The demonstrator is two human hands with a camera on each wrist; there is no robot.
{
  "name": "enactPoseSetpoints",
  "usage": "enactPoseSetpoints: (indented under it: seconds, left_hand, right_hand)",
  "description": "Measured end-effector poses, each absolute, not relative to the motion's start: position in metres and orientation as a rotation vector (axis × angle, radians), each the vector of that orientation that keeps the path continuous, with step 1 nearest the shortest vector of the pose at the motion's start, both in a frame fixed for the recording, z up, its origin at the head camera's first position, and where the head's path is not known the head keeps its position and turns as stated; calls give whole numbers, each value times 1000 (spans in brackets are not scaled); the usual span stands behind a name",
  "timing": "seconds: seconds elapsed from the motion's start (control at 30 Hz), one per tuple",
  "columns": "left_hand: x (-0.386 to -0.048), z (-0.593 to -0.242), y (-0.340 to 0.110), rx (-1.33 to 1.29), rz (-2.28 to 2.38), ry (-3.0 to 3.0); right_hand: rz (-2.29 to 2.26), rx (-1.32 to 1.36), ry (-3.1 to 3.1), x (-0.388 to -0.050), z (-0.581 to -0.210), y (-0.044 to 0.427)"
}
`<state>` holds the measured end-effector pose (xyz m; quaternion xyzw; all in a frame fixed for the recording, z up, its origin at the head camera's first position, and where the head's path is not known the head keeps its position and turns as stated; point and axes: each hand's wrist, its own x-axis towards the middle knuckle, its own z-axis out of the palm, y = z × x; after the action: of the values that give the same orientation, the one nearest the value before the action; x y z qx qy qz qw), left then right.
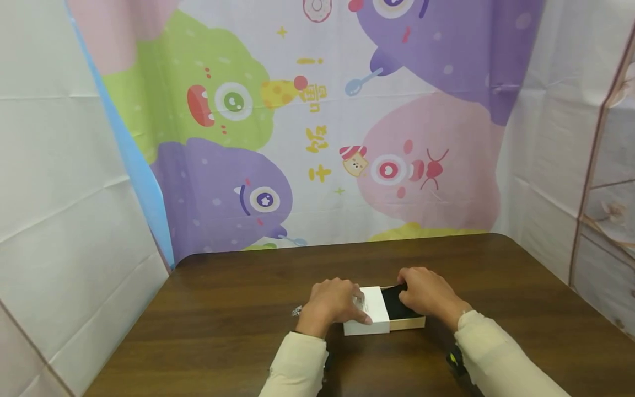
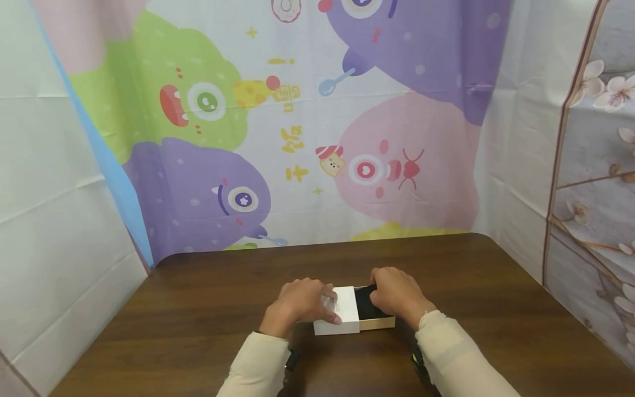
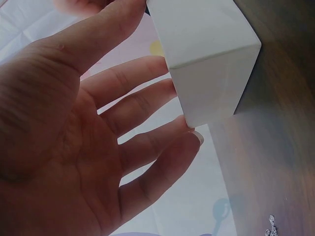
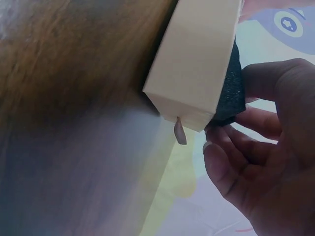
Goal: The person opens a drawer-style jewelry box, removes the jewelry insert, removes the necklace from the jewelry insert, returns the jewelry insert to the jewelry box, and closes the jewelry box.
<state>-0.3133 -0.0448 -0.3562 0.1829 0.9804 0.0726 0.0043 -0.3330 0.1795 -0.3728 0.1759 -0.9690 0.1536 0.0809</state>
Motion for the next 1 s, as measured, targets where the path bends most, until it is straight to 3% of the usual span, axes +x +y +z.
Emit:
enactPoseSetpoints:
  seconds: [1.0]
  left_hand:
    - [-312,-358,-44,556,235,3081]
  right_hand:
    - [447,583,-2823,-333,-389,178]
